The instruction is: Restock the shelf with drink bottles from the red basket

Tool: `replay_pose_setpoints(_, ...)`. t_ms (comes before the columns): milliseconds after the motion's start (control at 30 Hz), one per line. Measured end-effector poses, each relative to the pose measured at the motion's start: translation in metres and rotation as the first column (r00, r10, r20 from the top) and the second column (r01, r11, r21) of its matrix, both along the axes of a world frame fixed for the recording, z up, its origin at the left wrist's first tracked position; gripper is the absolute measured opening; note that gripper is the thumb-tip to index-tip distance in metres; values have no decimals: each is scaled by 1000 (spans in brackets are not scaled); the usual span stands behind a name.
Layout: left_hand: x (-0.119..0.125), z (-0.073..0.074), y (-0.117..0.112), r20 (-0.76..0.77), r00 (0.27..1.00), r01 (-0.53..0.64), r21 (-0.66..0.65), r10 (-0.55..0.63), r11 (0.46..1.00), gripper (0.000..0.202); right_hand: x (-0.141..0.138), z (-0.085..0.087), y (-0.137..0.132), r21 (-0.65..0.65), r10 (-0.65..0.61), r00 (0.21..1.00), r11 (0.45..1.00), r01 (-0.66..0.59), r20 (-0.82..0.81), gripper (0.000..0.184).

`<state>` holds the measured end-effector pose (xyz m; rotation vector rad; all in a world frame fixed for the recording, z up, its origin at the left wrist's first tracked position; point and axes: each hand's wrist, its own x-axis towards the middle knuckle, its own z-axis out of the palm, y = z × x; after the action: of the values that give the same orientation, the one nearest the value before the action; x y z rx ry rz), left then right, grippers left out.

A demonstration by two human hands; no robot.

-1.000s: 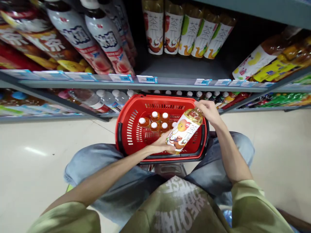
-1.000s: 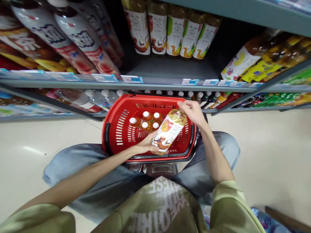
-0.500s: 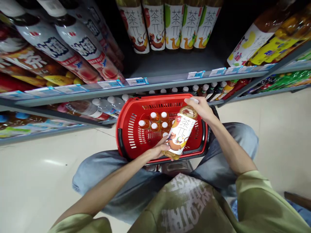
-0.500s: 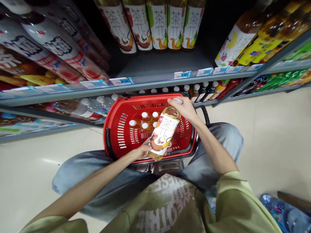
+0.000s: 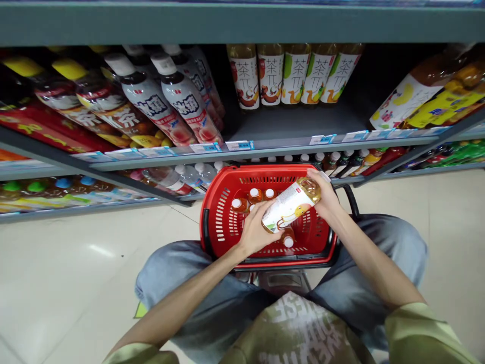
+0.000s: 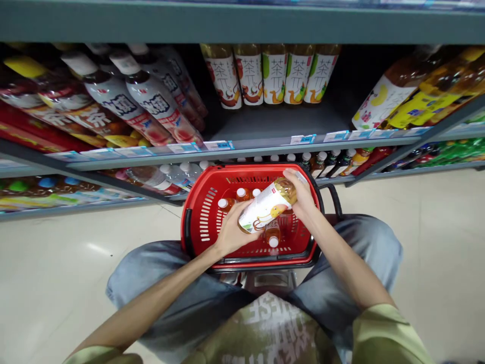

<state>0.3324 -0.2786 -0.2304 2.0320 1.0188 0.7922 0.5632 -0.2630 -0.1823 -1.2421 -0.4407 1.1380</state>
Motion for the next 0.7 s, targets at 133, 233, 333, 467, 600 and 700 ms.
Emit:
replay_pose_setpoints(133,-19,0,18,-122,991,2,426,55,905,63,-3,-3,-1,59,76,993,996,-71,-85,41)
replay_pose_setpoints(233,-36,-1,33,-226,974,132,548,-6,826,54,-7,-4,-2,88,158,986,984,-152,-56,48)
replay_pose_setpoints(333,-47,-1,44,-311,949,210,492,-55,845,41,-10,-3,-4,84,194,981,978,-191,-26,53)
replay_pose_setpoints(467,-50,2,46,-388,920,232,434,-52,870,38,-12,-2,-7,106,182,982,979,-176,-49,55)
replay_pose_setpoints(600,-49,5,45,-347,937,224,517,-37,826,44,-12,-4,-8,87,173,985,981,-172,0,52)
replay_pose_setpoints(700,-46,7,44,-270,963,183,630,-9,755,44,-10,-5,-9,82,176,984,981,-176,11,49)
